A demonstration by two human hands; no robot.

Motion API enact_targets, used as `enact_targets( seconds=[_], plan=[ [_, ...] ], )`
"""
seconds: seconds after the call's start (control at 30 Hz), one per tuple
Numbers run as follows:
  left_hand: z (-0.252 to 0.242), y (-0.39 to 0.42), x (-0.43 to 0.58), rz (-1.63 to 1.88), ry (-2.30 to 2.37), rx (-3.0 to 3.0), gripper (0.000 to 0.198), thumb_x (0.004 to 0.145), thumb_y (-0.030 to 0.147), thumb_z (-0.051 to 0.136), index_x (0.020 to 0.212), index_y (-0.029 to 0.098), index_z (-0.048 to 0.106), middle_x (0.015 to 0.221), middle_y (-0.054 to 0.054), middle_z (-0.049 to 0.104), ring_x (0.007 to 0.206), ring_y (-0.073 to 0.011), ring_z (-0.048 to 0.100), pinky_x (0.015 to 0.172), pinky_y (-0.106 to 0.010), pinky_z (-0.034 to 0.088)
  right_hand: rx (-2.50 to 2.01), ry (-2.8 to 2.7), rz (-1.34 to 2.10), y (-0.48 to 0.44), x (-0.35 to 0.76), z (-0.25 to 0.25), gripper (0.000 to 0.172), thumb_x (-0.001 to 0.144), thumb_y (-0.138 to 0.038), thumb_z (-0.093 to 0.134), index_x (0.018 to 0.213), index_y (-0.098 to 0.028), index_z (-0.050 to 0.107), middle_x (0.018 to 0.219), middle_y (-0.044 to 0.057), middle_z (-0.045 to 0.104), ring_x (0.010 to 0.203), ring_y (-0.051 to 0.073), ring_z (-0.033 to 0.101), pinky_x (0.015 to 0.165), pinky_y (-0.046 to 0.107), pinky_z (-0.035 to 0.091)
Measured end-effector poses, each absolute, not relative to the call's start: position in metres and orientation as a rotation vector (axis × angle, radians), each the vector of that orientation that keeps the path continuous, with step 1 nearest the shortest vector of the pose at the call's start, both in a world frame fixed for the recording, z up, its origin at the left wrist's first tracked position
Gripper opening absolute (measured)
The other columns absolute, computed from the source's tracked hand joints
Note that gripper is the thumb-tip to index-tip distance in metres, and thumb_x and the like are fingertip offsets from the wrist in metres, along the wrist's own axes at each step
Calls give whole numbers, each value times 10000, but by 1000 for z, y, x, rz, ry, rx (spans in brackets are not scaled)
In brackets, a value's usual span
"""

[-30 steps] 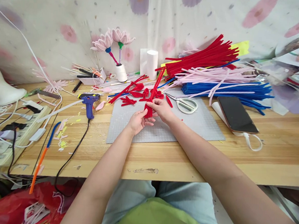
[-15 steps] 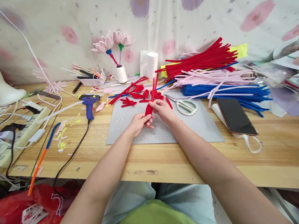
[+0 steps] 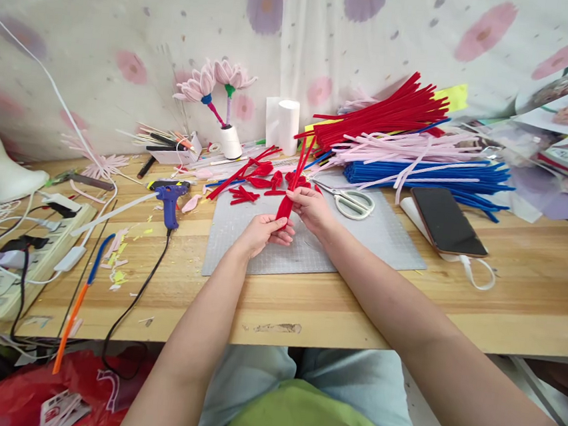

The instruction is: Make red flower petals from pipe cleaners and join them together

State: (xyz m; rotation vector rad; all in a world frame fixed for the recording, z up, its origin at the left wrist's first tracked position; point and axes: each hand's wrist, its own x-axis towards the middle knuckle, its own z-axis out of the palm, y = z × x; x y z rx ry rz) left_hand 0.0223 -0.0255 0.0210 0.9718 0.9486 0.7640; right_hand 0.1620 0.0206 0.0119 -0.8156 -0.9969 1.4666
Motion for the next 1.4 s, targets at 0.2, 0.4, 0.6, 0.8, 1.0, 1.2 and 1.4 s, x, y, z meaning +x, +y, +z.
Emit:
enact_targets(
  seconds=[0.2, 0.4, 0.6, 0.8, 1.0, 1.2, 1.4],
  plan=[
    [19, -23, 16, 784, 886, 1025, 256, 698, 271, 675, 887, 104, 635, 783, -80, 690, 752, -160, 651, 745, -297, 502, -867, -1201, 1485, 13, 158, 14, 389, 561, -424, 732, 558, -169, 439, 510, -54, 441, 458, 45, 339, 445, 209, 260],
    [17, -19, 19, 932, 884, 919, 303, 782, 418, 556, 834, 122, 595, 651, -21, 596, 524, -79, 541, 562, -232, 473, -916, -1342, 1552, 2, 147, 19, 414, 583, -502, 694, 577, -187, 425, 437, -71, 394, 411, 63, 363, 419, 220, 265],
    [19, -21, 14, 836, 799, 887, 248, 806, 404, 527, 865, 164, 540, 514, 75, 349, 363, -12, 258, 349, -119, 213, -909, -1209, 1545, 15, 158, 13, 363, 578, -451, 712, 679, -159, 522, 565, -61, 459, 506, 43, 413, 469, 199, 273],
    [18, -20, 16, 722, 724, 856, 348, 854, 472, 382, 878, 163, 541, 538, 49, 414, 419, -53, 395, 520, -230, 465, -898, -1153, 1576, 18, 160, 9, 355, 549, -401, 746, 663, -151, 522, 534, -57, 477, 487, 42, 430, 485, 199, 326],
    [17, -17, 18, 860, 733, 787, 130, 830, 239, 499, 846, 122, 554, 638, 11, 513, 481, -35, 447, 543, -191, 446, -854, -1209, 1621, 10, 159, 16, 351, 591, -417, 714, 670, -160, 488, 542, -52, 506, 448, 47, 431, 433, 193, 288],
    [19, -20, 25, 930, 859, 866, 228, 801, 322, 553, 740, 103, 560, 513, 66, 338, 378, 5, 227, 357, -113, 175, -859, -1044, 1492, 15, 151, 5, 332, 561, -373, 730, 609, -155, 484, 509, -55, 489, 442, 36, 406, 451, 202, 265],
    [24, -23, 27, 926, 909, 924, 221, 813, 287, 535, 692, 103, 543, 509, 58, 349, 383, 0, 238, 355, -117, 178, -830, -848, 1457, 13, 146, 4, 340, 537, -313, 751, 529, -165, 445, 462, -66, 440, 418, 30, 348, 446, 213, 241]
  ],
)
